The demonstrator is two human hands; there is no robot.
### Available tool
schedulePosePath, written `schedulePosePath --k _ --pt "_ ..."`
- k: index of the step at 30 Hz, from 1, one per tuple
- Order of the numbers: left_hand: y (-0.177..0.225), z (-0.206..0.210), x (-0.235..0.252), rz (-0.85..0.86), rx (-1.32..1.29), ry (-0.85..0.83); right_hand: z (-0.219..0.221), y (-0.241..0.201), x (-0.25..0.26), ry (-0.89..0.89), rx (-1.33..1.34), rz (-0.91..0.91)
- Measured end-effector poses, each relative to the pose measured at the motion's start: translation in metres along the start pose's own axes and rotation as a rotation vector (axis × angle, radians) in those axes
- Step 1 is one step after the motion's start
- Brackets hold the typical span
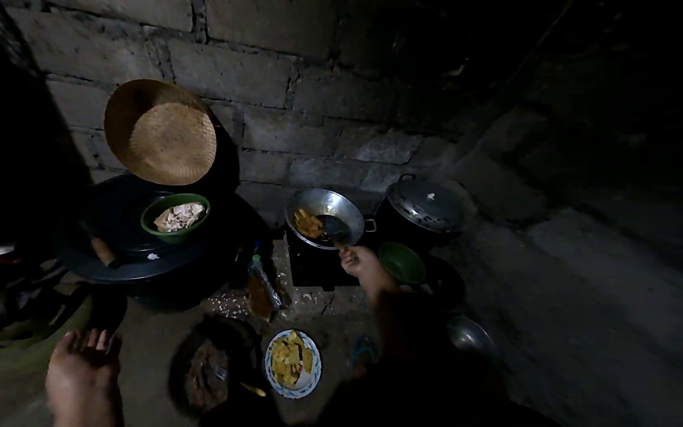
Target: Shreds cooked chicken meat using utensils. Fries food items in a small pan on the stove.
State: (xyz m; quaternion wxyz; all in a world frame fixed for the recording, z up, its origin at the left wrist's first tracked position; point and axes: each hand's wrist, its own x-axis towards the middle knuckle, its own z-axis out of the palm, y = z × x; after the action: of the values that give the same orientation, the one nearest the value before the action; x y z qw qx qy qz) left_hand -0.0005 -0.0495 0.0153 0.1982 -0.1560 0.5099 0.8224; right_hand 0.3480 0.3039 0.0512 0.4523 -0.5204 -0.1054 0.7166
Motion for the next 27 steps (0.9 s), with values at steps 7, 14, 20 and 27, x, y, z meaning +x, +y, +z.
schedulePosePath --k 7,14,20,27 --pt "0.0 -0.001 0.003 -0.008 -0.03 -0.001 0.027 0.006 0.011 -0.014 -0.138 -0.059" --pt "-0.001 0.0 0.004 -0.003 -0.009 0.014 0.02 0.012 -0.006 -0.039 0.028 0.029" --pt "0.0 0.001 -0.001 0.005 -0.024 0.007 0.033 0.018 0.005 -0.014 -0.03 -0.035" --pt "-0.005 0.004 -0.002 0.012 -0.004 -0.006 0.028 0.023 0.001 -0.068 0.145 0.03"
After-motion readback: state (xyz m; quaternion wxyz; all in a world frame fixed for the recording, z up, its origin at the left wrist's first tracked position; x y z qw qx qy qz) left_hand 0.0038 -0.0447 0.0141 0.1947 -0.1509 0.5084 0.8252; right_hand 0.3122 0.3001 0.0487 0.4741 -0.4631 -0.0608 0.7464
